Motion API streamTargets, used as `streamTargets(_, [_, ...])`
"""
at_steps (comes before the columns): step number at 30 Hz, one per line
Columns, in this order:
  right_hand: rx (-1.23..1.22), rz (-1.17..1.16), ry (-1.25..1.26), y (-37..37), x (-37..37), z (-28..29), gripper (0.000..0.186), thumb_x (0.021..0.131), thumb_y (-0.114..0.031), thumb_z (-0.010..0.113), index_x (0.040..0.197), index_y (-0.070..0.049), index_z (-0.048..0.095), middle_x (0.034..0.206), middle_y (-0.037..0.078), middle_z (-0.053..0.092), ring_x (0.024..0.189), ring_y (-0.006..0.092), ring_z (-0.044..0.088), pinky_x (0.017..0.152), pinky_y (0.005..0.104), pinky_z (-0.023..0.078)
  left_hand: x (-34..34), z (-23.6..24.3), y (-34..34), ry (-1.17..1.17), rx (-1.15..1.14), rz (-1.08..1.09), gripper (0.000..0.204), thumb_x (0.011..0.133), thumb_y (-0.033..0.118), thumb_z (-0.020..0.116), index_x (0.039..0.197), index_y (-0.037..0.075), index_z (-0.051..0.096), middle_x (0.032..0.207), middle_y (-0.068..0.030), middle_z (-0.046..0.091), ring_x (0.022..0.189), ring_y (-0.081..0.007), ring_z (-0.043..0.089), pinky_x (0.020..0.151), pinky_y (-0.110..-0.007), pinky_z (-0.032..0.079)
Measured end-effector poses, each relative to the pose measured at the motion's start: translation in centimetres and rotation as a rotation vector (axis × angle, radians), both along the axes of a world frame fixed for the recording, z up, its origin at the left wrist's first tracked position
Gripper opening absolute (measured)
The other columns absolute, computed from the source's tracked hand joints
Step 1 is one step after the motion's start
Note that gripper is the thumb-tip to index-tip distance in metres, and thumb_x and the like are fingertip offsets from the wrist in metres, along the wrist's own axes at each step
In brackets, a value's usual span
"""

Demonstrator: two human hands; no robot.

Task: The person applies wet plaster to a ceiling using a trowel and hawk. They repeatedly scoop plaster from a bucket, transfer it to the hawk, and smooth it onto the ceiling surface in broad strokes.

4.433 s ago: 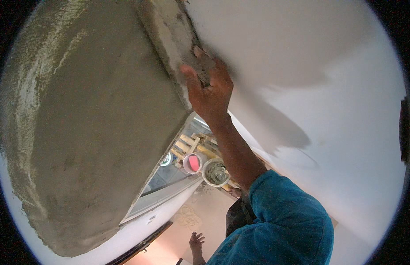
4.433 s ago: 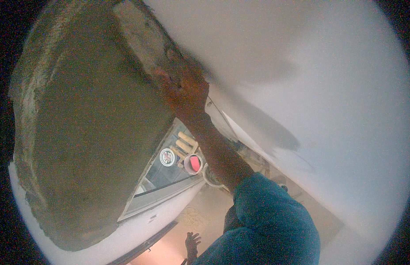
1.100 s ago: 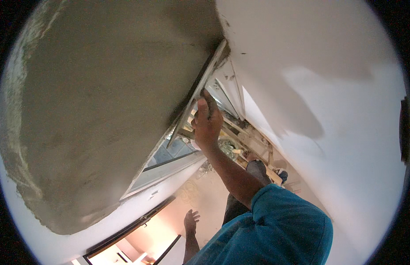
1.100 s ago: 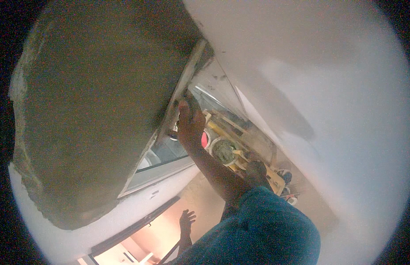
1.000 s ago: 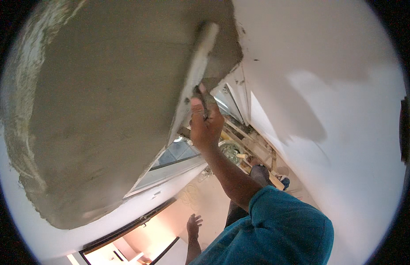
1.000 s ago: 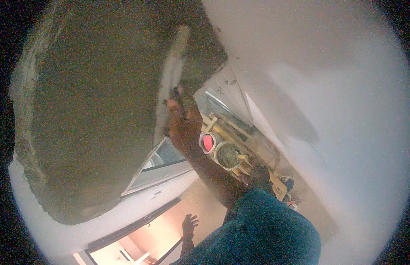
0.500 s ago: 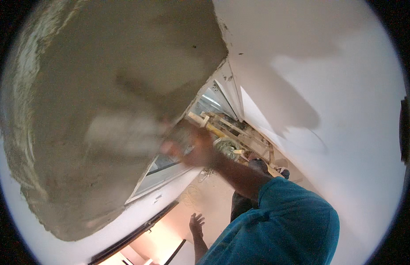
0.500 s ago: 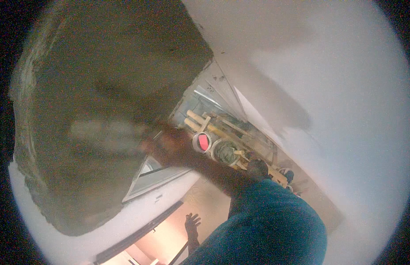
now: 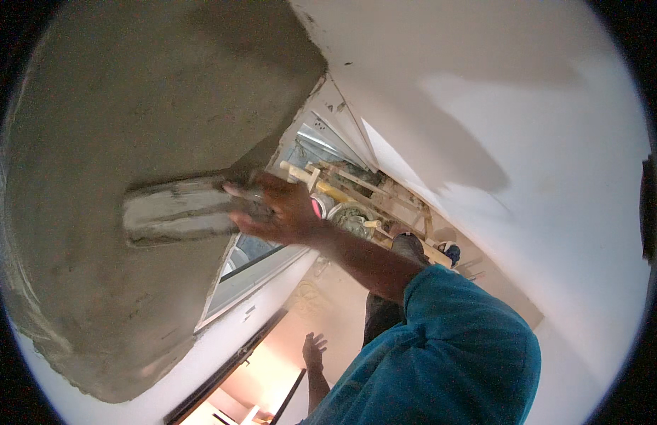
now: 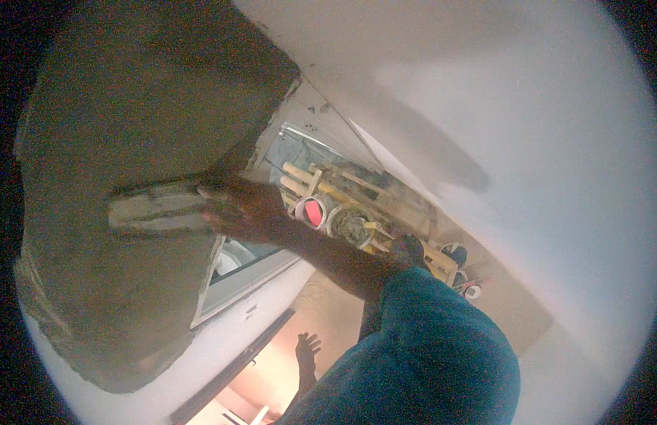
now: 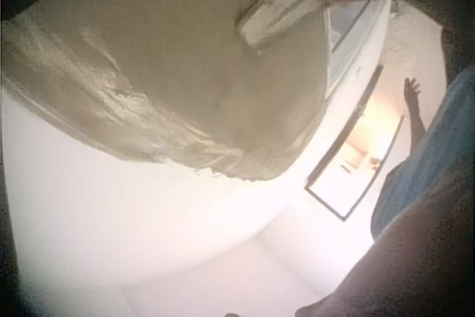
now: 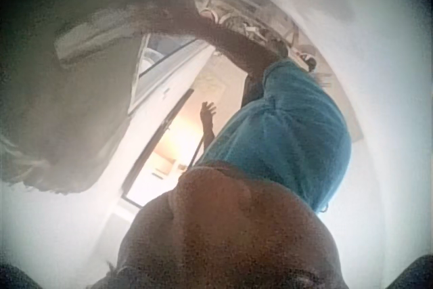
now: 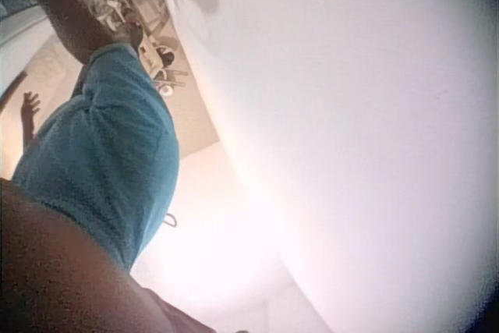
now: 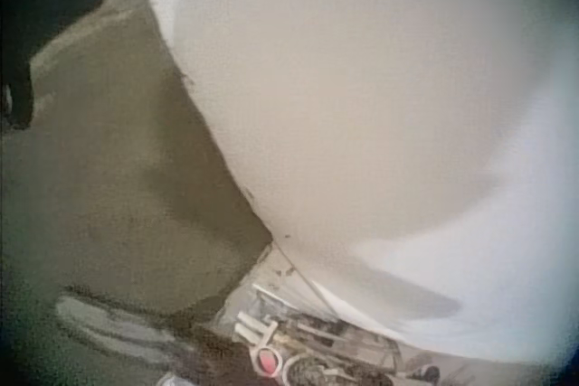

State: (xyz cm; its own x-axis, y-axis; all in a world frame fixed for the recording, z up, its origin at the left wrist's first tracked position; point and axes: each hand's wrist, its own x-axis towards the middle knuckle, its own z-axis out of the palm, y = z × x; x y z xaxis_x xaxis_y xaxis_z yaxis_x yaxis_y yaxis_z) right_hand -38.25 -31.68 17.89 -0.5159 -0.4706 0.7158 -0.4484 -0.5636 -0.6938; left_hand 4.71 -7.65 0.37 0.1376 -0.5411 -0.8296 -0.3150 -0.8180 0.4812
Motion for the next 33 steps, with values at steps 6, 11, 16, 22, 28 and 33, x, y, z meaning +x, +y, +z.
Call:
streamTargets(6, [0.236, 0.148, -1.238, 3.2, 1.8, -2.0, 0.052, 0.091, -0.039, 0.058, 0.127, -0.003, 0.051, 0.068, -0.001, 0.055, 0.051, 0.0033, 0.045, 0.043, 0.0194, 0.037, -1.6, 0.9, -1.6, 0.021, -0.090, -0.050, 0.065, 0.091, 0.053, 0.046, 0.132, 0.003, 0.040, 0.115, -0.0174, 0.060, 0.089, -0.0259, 0.062, 0.072, -0.035, 0.047])
streamTargets(11, [0.222, 0.162, -1.363, 1.1, 1.2, -2.2, 0.050, 0.094, -0.044, 0.049, 0.127, -0.006, 0.052, 0.068, -0.004, 0.051, 0.046, 0.0023, 0.039, 0.042, 0.0207, 0.036, -0.6, 0.6, -0.2, 0.023, -0.041, 0.027, 0.067, 0.089, 0.055, 0.049, 0.132, 0.004, 0.042, 0.115, -0.0165, 0.060, 0.089, -0.0270, 0.062, 0.073, -0.036, 0.046])
streamTargets(16, [0.182, 0.052, -1.200, -1.6, 1.6, -1.3, 0.044, 0.095, -0.030, 0.053, 0.128, -0.001, 0.049, 0.053, -0.006, 0.040, 0.041, 0.0017, 0.035, 0.036, 0.0200, 0.031, 0.9, 0.1, 0.8, 0.039, -0.017, 0.094, 0.066, 0.087, 0.056, 0.051, 0.130, 0.005, 0.044, 0.114, -0.0162, 0.060, 0.089, -0.0276, 0.062, 0.073, -0.037, 0.046])
streamTargets(22, [0.272, -0.007, -1.157, -1.7, 1.6, 0.7, 0.043, 0.096, -0.031, 0.050, 0.127, -0.001, 0.050, 0.054, -0.006, 0.040, 0.041, 0.0015, 0.035, 0.035, 0.0203, 0.030, 1.1, 0.3, 1.8, 0.061, -0.094, 0.059, 0.062, 0.087, 0.054, 0.052, 0.128, 0.008, 0.045, 0.111, -0.0154, 0.062, 0.085, -0.0258, 0.062, 0.068, -0.036, 0.047])
streamTargets(28, [0.318, -0.064, -1.070, -1.6, 1.8, 1.7, 0.045, 0.097, -0.033, 0.046, 0.129, 0.000, 0.048, 0.059, -0.004, 0.044, 0.042, 0.0005, 0.036, 0.035, 0.0195, 0.030, 1.1, -0.6, 2.4, 0.041, -0.021, 0.164, 0.054, 0.088, 0.051, 0.053, 0.122, 0.009, 0.049, 0.105, -0.0135, 0.065, 0.078, -0.0230, 0.064, 0.063, -0.035, 0.048])
streamTargets(33, [0.359, -0.209, -0.777, -1.8, 2.1, 3.0, 0.046, 0.096, -0.031, 0.050, 0.128, 0.001, 0.047, 0.074, 0.005, 0.055, 0.058, 0.0082, 0.051, 0.051, 0.0239, 0.045, 2.3, -1.8, 2.8, 0.152, 0.019, 0.224, 0.050, 0.088, 0.050, 0.055, 0.119, 0.010, 0.050, 0.103, -0.0128, 0.065, 0.078, -0.0237, 0.065, 0.063, -0.034, 0.047])
